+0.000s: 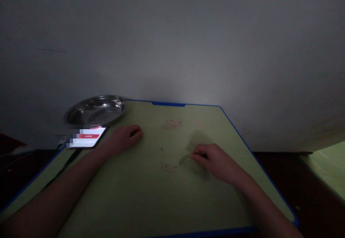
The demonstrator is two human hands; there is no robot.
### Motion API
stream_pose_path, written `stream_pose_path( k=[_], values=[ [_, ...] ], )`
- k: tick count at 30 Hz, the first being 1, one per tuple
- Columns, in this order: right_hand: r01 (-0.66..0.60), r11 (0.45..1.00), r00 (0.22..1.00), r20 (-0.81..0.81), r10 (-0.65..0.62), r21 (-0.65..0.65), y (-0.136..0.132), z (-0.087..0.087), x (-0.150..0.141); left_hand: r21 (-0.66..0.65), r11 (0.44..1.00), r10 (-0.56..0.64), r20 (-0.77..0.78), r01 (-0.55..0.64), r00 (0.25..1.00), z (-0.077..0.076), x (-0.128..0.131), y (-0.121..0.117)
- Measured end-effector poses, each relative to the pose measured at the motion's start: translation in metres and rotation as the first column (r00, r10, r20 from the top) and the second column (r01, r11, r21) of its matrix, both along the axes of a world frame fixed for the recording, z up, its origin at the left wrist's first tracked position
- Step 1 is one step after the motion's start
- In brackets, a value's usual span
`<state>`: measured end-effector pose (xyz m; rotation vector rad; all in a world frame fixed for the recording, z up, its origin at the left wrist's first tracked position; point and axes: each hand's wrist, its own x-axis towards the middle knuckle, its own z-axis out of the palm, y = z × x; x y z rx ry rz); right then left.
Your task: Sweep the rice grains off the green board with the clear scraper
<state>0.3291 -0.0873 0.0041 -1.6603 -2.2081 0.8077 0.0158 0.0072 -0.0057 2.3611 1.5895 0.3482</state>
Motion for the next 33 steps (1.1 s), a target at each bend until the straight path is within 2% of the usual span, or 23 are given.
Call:
stream_pose_path(
  k=[8,12,17,22,27,33],
  values=[
    [-0.101,0.993,0.994,-0.051,0.098,-0.056,-0.005,-0.002,-0.007,-0.006,1.0,0.001,-0.015,-0.001,1.0,0.0,0.0,0.0],
    [-0.058,0.998,0.997,-0.056,0.056,-0.032,-0.012,0.001,-0.002,-0.004,1.0,0.006,-0.012,-0.006,1.0,0.002,0.001,-0.001],
    [-0.047,0.995,0.997,-0.058,0.042,-0.085,-0.022,-0.002,0.0,-0.008,1.0,0.015,-0.026,-0.015,1.0,0.003,0.002,-0.002],
    [-0.042,0.997,0.998,-0.05,0.039,-0.071,-0.027,-0.007,-0.006,-0.012,1.0,0.009,-0.013,-0.009,1.0,0.003,0.002,-0.001],
    [-0.096,0.991,0.992,-0.087,0.088,-0.095,-0.031,-0.005,-0.014,-0.016,1.0,0.015,-0.014,-0.015,1.0,0.002,0.002,-0.001],
    [-0.079,0.991,0.995,-0.07,0.072,-0.104,-0.037,-0.006,-0.021,-0.016,1.0,0.005,-0.036,-0.006,0.999,0.004,0.003,-0.002]
  ],
)
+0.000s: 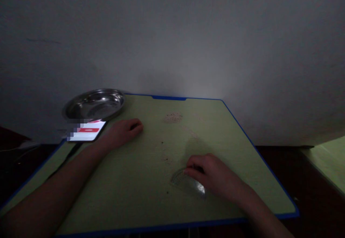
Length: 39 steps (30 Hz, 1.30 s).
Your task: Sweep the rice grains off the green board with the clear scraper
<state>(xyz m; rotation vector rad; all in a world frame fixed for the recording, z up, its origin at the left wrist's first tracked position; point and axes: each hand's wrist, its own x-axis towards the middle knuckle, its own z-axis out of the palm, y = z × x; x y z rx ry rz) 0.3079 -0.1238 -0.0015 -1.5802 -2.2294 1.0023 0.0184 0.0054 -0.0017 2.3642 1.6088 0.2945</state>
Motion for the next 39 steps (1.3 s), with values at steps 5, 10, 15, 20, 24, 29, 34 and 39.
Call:
stream_pose_path(
  k=[5,10,15,20,24,29,34,39],
  values=[
    [-0.064,0.998,0.998,0.019,0.064,0.002,-0.007,0.0,-0.019,0.003,1.0,0.011,-0.015,-0.011,1.0,0.002,0.002,-0.001],
    [-0.111,0.994,0.992,0.054,0.111,-0.003,-0.019,0.003,-0.036,0.021,1.0,0.004,-0.012,-0.004,1.0,-0.002,0.001,0.0],
    [-0.174,0.983,0.981,0.078,0.178,-0.051,-0.031,0.009,-0.042,0.017,1.0,0.006,-0.007,-0.006,1.0,-0.001,0.001,0.0],
    [-0.149,0.989,0.987,0.054,0.15,-0.016,-0.027,0.009,-0.042,0.02,1.0,0.008,0.01,-0.008,1.0,-0.003,0.001,0.0],
    [-0.049,0.997,0.996,0.074,0.044,0.063,-0.009,0.003,-0.038,0.025,1.0,-0.011,0.02,0.01,1.0,-0.005,-0.001,0.001],
    [0.061,0.99,0.986,0.149,-0.08,0.128,0.011,-0.004,-0.02,0.027,1.0,-0.001,0.021,0.001,1.0,-0.004,0.0,0.0],
    [0.144,0.969,0.968,0.173,-0.18,0.2,0.023,-0.001,-0.009,0.03,1.0,-0.005,0.011,0.005,1.0,-0.003,0.0,0.001],
    [0.086,0.97,0.972,0.195,-0.132,0.229,0.029,0.004,-0.018,0.016,1.0,-0.007,0.009,0.007,1.0,-0.003,0.0,0.0]
  ],
)
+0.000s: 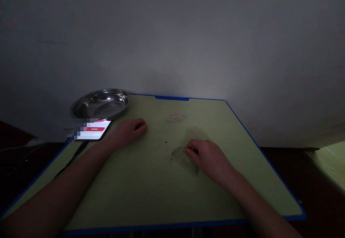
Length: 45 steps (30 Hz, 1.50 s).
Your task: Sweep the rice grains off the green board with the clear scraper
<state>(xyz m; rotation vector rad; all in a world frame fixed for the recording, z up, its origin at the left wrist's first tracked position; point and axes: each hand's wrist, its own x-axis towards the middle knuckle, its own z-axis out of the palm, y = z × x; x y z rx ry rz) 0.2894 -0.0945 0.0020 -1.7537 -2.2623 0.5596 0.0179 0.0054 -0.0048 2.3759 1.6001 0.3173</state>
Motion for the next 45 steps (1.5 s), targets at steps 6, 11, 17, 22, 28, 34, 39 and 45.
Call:
stream_pose_path(
  k=[6,11,17,22,28,34,39,45],
  values=[
    [-0.08,0.994,0.994,-0.086,0.074,-0.069,-0.008,0.0,0.004,0.014,1.0,-0.003,0.003,0.003,1.0,0.0,0.0,-0.001],
    [-0.082,0.992,0.99,-0.121,0.071,-0.094,-0.016,0.0,0.01,0.017,1.0,-0.005,0.006,0.005,1.0,-0.003,0.0,0.001],
    [-0.119,0.985,0.978,-0.184,0.095,-0.127,-0.025,0.003,-0.004,0.028,1.0,-0.008,0.005,0.008,1.0,-0.005,-0.001,0.002],
    [-0.106,0.982,0.989,-0.119,0.088,-0.156,-0.027,0.001,-0.006,0.001,1.0,-0.009,0.029,0.009,1.0,0.0,0.0,-0.002],
    [-0.024,0.994,0.996,-0.087,0.015,-0.105,-0.022,-0.001,-0.001,0.01,1.0,-0.01,0.006,0.01,1.0,0.001,0.0,-0.001],
    [-0.113,0.985,0.988,-0.115,0.099,-0.127,-0.026,-0.001,-0.007,0.017,1.0,-0.009,0.017,0.008,1.0,-0.004,-0.001,0.001],
    [-0.115,0.983,0.986,-0.136,0.095,-0.145,-0.028,-0.004,-0.002,0.026,1.0,-0.01,0.012,0.009,1.0,-0.006,-0.002,0.002],
    [-0.148,0.981,0.983,-0.132,0.131,-0.128,-0.03,0.001,-0.013,0.031,0.999,-0.018,0.027,0.017,0.999,-0.007,-0.002,0.002]
  ],
)
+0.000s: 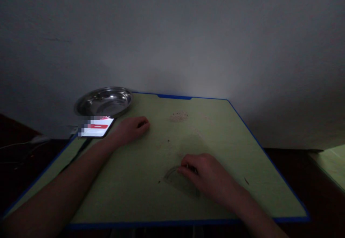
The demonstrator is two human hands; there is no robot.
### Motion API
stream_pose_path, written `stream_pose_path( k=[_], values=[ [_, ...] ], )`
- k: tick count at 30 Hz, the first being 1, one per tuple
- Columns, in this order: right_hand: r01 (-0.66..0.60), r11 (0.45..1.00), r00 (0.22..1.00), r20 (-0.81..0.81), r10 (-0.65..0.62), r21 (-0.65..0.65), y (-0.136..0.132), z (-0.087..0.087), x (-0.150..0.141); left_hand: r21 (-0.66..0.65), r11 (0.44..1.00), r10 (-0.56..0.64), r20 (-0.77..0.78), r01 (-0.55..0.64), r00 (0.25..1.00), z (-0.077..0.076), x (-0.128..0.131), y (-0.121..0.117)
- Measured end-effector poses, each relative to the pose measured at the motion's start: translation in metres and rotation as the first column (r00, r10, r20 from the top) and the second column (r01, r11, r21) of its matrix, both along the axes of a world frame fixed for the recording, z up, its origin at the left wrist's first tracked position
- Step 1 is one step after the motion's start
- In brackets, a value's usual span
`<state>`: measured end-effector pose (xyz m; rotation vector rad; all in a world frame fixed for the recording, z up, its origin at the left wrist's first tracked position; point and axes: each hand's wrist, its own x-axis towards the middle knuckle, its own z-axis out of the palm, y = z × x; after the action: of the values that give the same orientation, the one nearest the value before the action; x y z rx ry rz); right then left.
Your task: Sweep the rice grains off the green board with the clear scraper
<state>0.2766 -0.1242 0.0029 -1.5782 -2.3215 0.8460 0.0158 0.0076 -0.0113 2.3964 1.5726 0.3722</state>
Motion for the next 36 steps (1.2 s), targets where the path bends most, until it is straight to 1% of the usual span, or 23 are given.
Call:
stream_pose_path(
  k=[5,8,13,16,21,26,30,33,36],
  values=[
    [-0.021,1.0,0.999,-0.03,0.022,0.019,0.002,0.003,-0.007,0.0,1.0,0.006,-0.014,-0.006,1.0,0.002,0.001,-0.001],
    [-0.025,1.0,0.999,-0.022,0.026,0.018,0.003,0.005,-0.009,0.002,1.0,0.012,-0.029,-0.012,0.999,0.003,0.002,-0.001],
    [0.003,1.0,1.0,-0.006,-0.003,0.005,0.0,0.007,-0.009,0.004,1.0,-0.002,-0.033,0.002,0.999,0.004,0.002,-0.002],
    [-0.016,1.0,1.0,0.003,0.016,-0.012,-0.001,0.005,-0.007,0.0,1.0,0.003,-0.03,-0.003,1.0,0.004,0.002,-0.002],
    [-0.006,1.0,1.0,0.02,0.005,0.024,0.003,0.001,-0.01,0.006,1.0,0.004,-0.034,-0.004,0.999,0.003,0.002,-0.002],
    [-0.03,0.997,0.995,0.092,0.024,0.069,0.008,0.003,-0.022,-0.002,1.0,0.009,-0.055,-0.009,0.998,0.005,0.003,-0.003],
    [-0.107,0.991,0.988,0.121,0.097,0.081,0.008,0.002,-0.032,-0.003,1.0,0.003,-0.04,-0.003,0.999,0.007,0.003,-0.004],
    [-0.208,0.977,0.973,0.109,0.202,0.049,0.003,-0.001,-0.037,0.004,1.0,-0.001,-0.027,0.002,1.0,0.006,0.003,-0.004],
    [-0.281,0.96,0.958,0.059,0.28,-0.006,-0.005,0.001,-0.04,0.003,1.0,-0.008,-0.023,0.008,1.0,0.005,0.002,-0.004]
  ],
)
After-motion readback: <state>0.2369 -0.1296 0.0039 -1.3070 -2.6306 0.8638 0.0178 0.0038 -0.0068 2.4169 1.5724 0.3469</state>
